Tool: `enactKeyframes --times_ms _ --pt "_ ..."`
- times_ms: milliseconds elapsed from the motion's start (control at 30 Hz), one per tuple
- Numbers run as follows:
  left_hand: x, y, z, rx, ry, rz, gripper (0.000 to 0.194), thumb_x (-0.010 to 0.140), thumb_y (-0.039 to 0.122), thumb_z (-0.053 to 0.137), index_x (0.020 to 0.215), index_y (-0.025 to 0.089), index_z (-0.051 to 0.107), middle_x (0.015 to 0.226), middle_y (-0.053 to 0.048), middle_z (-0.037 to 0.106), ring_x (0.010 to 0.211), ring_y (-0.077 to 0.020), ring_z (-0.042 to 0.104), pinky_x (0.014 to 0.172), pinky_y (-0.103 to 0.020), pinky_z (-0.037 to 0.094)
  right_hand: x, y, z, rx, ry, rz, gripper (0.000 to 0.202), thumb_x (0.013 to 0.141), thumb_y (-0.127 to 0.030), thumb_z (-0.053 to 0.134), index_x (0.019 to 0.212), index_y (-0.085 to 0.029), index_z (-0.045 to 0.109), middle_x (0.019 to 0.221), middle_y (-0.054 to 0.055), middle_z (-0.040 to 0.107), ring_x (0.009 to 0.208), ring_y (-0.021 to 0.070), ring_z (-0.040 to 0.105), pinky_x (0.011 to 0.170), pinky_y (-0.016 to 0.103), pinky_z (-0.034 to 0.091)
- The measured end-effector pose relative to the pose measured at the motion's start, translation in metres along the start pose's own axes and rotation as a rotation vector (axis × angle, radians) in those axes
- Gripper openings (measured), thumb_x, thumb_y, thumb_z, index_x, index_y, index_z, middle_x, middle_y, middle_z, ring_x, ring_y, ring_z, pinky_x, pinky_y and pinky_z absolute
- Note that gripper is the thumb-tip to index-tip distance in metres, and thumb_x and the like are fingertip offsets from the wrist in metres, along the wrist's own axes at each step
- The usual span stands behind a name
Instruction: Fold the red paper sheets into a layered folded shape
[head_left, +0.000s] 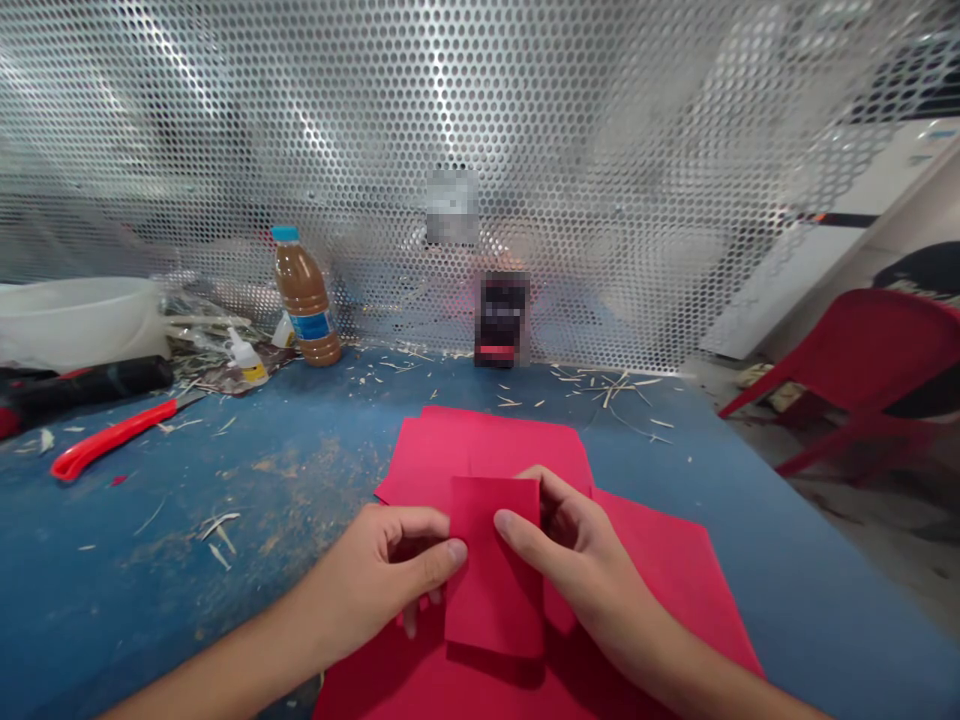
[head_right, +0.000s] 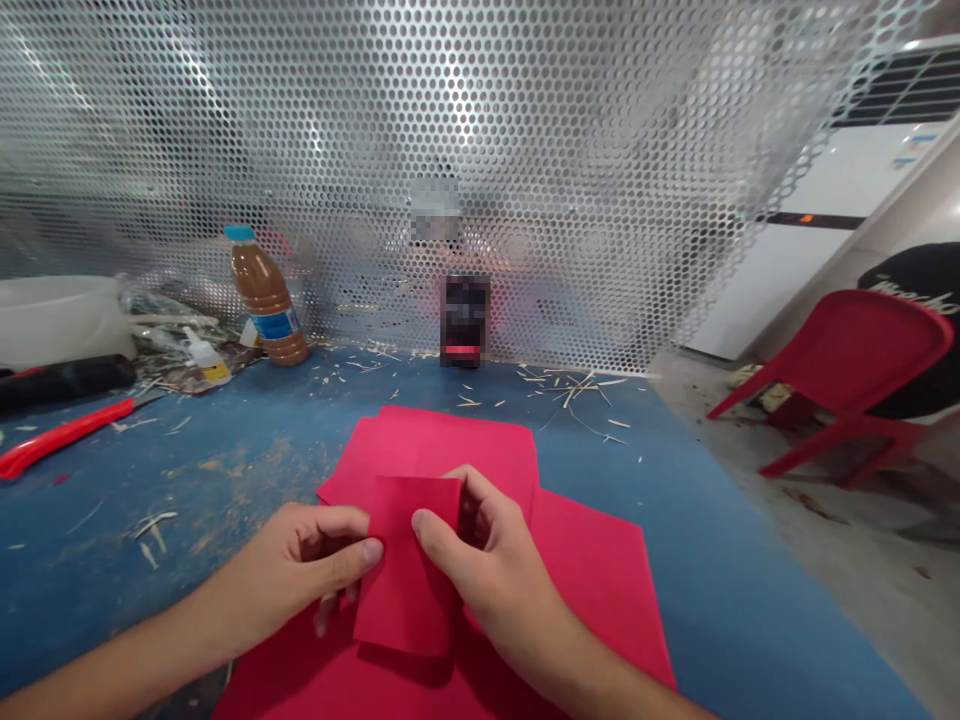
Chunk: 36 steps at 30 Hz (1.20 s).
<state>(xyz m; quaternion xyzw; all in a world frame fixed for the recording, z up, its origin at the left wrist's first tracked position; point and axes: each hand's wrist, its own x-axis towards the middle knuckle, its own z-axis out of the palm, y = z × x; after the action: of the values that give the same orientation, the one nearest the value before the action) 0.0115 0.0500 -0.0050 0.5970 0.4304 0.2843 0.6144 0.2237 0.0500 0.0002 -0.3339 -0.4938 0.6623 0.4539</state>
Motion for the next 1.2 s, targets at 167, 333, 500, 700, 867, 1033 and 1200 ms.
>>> enactKeyframes --times_ms 167,333,500,700,867,1033,1200 --pt "-0.001 0.0 0.0 0.004 0.005 -0.003 0.039 0.092 0.051 0.065 0.071 0.019 0.056 0.06 0.005 0.053 0.05 -0.009 0.05 0.044 -0.017 0.046 0.001 -0.001 0.0 -0.001 0.002 0.005 0.023 0.095 -0.042 0.077 0.098 -0.022 0.064 0.089 -0.001 0.072 0.077 0.0134 0.069 0.07 0.025 0.06" --pt "-0.001 0.002 0.002 -0.016 0.039 -0.009 0.039 0.093 0.055 0.065 0.079 0.019 0.057 0.06 0.004 0.059 0.043 -0.0073 0.051 0.043 -0.016 0.04 -0.001 -0.002 0.002 0.013 -0.013 0.015 0.025 0.092 -0.041 0.08 0.094 -0.022 0.063 0.085 -0.003 0.069 0.073 0.0121 0.068 0.067 0.023 0.058" --pt "0.0 0.005 0.009 -0.081 0.17 0.075 0.041 0.093 0.059 0.065 0.081 0.021 0.056 0.054 0.007 0.057 0.036 -0.0049 0.04 0.038 -0.016 0.027 -0.005 -0.005 0.006 -0.01 -0.039 0.034 0.026 0.092 -0.041 0.079 0.091 -0.021 0.063 0.082 -0.002 0.068 0.072 0.0124 0.066 0.065 0.023 0.057" --pt "0.001 0.004 0.011 -0.071 0.226 0.127 0.034 0.094 0.05 0.068 0.079 0.021 0.061 0.048 0.01 0.049 0.038 -0.0057 0.038 0.04 -0.017 0.028 -0.005 -0.006 0.006 -0.023 -0.022 0.044 0.024 0.092 -0.041 0.078 0.093 -0.021 0.065 0.086 -0.001 0.07 0.075 0.014 0.068 0.068 0.025 0.059" --pt "0.001 0.004 0.011 -0.077 0.231 0.139 0.032 0.093 0.049 0.068 0.078 0.021 0.061 0.044 0.011 0.043 0.037 -0.0071 0.037 0.041 -0.018 0.032 -0.006 -0.007 0.008 -0.015 -0.034 0.042 0.021 0.092 -0.039 0.078 0.095 -0.022 0.066 0.086 -0.001 0.071 0.075 0.0144 0.069 0.069 0.026 0.06" --pt "-0.001 0.004 0.013 -0.071 0.247 0.133 0.032 0.093 0.049 0.068 0.079 0.021 0.059 0.05 0.01 0.046 0.038 -0.0058 0.034 0.041 -0.018 0.03 -0.006 -0.009 0.01 0.002 -0.032 0.046 0.021 0.089 -0.035 0.081 0.091 -0.022 0.065 0.084 -0.002 0.07 0.073 0.0136 0.067 0.068 0.024 0.059" --pt "-0.004 0.004 0.016 -0.055 0.287 0.118 0.03 0.096 0.048 0.066 0.083 0.021 0.06 0.056 0.009 0.047 0.041 -0.0049 0.031 0.039 -0.017 0.024 -0.006 -0.01 0.01 0.02 -0.023 0.075 0.025 0.087 -0.034 0.083 0.088 -0.022 0.061 0.081 -0.003 0.069 0.07 0.0128 0.067 0.064 0.023 0.057"
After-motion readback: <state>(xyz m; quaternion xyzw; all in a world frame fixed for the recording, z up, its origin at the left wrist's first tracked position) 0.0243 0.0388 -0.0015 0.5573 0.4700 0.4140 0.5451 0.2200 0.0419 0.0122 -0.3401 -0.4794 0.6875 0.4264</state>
